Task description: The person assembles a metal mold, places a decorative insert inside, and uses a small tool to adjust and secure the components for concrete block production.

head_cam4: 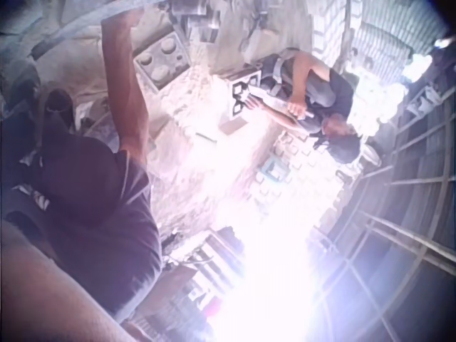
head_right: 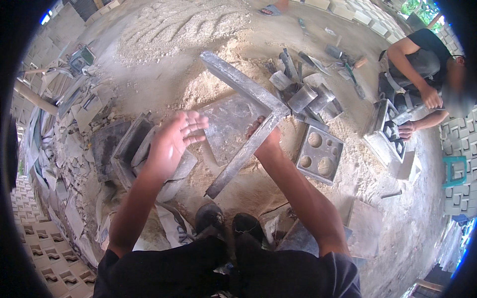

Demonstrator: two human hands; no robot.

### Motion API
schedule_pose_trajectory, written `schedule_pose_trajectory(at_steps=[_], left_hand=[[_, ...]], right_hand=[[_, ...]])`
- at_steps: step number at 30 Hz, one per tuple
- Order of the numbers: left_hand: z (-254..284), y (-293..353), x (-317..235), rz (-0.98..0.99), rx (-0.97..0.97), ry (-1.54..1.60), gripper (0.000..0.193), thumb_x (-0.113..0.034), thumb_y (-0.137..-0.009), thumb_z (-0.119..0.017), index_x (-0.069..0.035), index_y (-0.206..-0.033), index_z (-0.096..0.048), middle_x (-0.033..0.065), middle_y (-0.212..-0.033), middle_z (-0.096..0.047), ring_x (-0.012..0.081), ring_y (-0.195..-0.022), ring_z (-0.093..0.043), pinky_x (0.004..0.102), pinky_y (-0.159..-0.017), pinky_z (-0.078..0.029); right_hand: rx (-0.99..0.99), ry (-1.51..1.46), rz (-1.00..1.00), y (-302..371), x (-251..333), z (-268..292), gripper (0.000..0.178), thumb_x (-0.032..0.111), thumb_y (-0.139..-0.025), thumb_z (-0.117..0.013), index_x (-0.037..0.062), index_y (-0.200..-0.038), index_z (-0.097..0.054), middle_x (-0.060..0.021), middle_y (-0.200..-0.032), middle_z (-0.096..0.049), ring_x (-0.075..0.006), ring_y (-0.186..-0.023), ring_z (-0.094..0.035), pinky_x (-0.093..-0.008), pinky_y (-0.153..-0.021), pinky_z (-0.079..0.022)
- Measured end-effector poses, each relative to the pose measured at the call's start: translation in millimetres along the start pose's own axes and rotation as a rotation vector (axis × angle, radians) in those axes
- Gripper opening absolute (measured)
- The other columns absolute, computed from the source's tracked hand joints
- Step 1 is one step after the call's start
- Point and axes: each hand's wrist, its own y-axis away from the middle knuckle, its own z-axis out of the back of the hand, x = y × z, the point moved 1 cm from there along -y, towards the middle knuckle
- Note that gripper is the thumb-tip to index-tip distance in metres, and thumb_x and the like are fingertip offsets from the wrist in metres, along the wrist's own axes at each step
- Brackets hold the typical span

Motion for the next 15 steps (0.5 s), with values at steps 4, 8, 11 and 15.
schedule_pose_trajectory(at_steps=[4, 8, 11, 15], left_hand=[[-27.3, 11.8, 19.6, 0.010, 0.097, -0.366, 0.031, -0.025, -0.100, -0.044, -0.003, -0.118, -0.055, 0.0127, -0.124, -0.059, 0.0209, -0.114, -0.057, 0.0343, -0.097, -0.046], [-42.7, 22.9, 36.1, 0.035, 0.226, -0.435, 0.034, -0.019, -0.099, -0.050, 0.000, -0.127, -0.049, 0.0124, -0.125, -0.056, 0.0178, -0.113, -0.057, 0.0307, -0.096, -0.046], [-44.7, 27.1, 42.5, -0.008, 0.268, -0.465, 0.039, -0.014, -0.097, -0.053, 0.001, -0.132, -0.045, 0.0126, -0.125, -0.055, 0.0178, -0.114, -0.056, 0.0317, -0.096, -0.045], [-41.8, 28.2, 44.0, -0.047, 0.266, -0.501, 0.040, -0.013, -0.096, -0.055, 0.001, -0.132, -0.045, 0.0127, -0.127, -0.054, 0.0180, -0.112, -0.057, 0.0324, -0.096, -0.046]], right_hand=[[-0.043, -0.001, -0.012, -1.9, -3.9, 5.7, 0.026, 0.030, -0.092, -0.042, 0.0124, -0.074, -0.050, -0.0051, -0.059, -0.048, -0.0250, -0.053, -0.048, -0.0399, -0.052, -0.040], [-0.066, -0.002, -0.011, -3.1, -8.7, 5.8, 0.025, 0.030, -0.092, -0.041, 0.0117, -0.076, -0.050, -0.0054, -0.059, -0.048, -0.0250, -0.052, -0.047, -0.0394, -0.052, -0.040], [-0.054, 0.008, -0.013, -3.9, -10.6, 6.5, 0.025, 0.029, -0.093, -0.042, 0.0116, -0.077, -0.049, -0.0053, -0.059, -0.048, -0.0248, -0.051, -0.046, -0.0390, -0.052, -0.039], [-0.038, 0.018, -0.016, -4.7, -11.8, 6.3, 0.024, 0.030, -0.093, -0.043, 0.0123, -0.077, -0.049, -0.0038, -0.059, -0.047, -0.0237, -0.051, -0.047, -0.0383, -0.052, -0.040]])
